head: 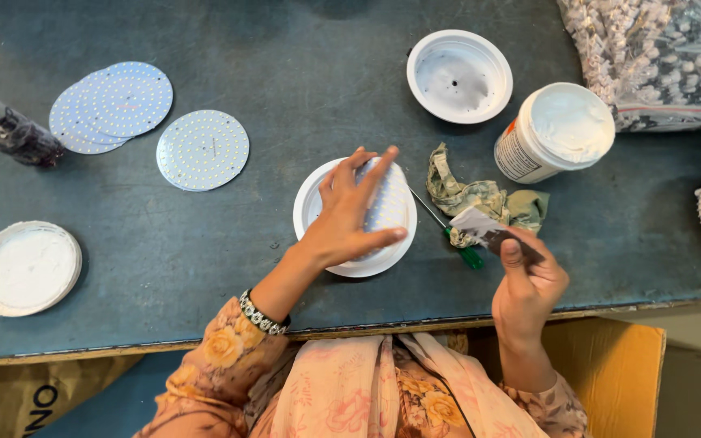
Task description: The person applies a white paste to the center of circular LED modules using a small spatula. They scoop paste from a container, spread it on the module, and place the finished unit into a stack.
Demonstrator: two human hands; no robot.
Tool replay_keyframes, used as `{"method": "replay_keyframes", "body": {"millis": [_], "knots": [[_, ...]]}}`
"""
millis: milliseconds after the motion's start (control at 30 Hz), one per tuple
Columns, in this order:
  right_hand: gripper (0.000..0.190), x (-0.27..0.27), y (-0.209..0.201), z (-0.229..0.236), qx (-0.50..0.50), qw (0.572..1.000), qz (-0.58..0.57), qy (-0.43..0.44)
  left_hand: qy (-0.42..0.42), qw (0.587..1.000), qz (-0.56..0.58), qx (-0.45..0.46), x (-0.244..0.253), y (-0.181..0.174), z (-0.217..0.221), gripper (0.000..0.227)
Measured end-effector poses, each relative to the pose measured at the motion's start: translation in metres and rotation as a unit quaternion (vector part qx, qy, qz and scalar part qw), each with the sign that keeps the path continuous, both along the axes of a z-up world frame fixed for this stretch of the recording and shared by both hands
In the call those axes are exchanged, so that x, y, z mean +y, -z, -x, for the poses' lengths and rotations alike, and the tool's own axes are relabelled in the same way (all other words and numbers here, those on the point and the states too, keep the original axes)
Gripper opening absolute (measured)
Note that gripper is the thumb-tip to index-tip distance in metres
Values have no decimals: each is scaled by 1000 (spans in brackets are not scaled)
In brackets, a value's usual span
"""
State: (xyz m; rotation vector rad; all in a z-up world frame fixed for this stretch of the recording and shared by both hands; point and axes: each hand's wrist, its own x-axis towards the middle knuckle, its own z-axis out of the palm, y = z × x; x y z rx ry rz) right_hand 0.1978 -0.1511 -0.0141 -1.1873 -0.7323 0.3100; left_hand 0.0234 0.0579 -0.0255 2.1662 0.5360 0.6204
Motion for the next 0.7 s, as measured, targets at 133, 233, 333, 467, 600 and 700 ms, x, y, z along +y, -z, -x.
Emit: {"method": "replay_keyframes", "body": {"millis": [133, 233, 333, 467, 600, 700], "knots": [[24, -18, 26, -7, 36, 999, 9, 15, -37, 954, -269, 129, -3, -4, -2, 112], [22, -31, 38, -16, 61, 997, -29, 24, -80, 961, -234, 121, -4, -14, 19, 109], [19, -28, 47, -35, 214, 971, -83, -59, -196, 959, -128, 163, 8, -24, 50, 92], [16, -13, 64, -47, 426, 869, -128, -217, -206, 936, -24, 284, 21, -17, 69, 64], [20, -7, 80, -38, 450, 808, -168, -341, -174, 956, 63, 226, 22, 9, 64, 49], [21, -3, 93, -30, 450, 800, -158, -365, -162, 952, 166, 200, 35, 22, 51, 43]]}}
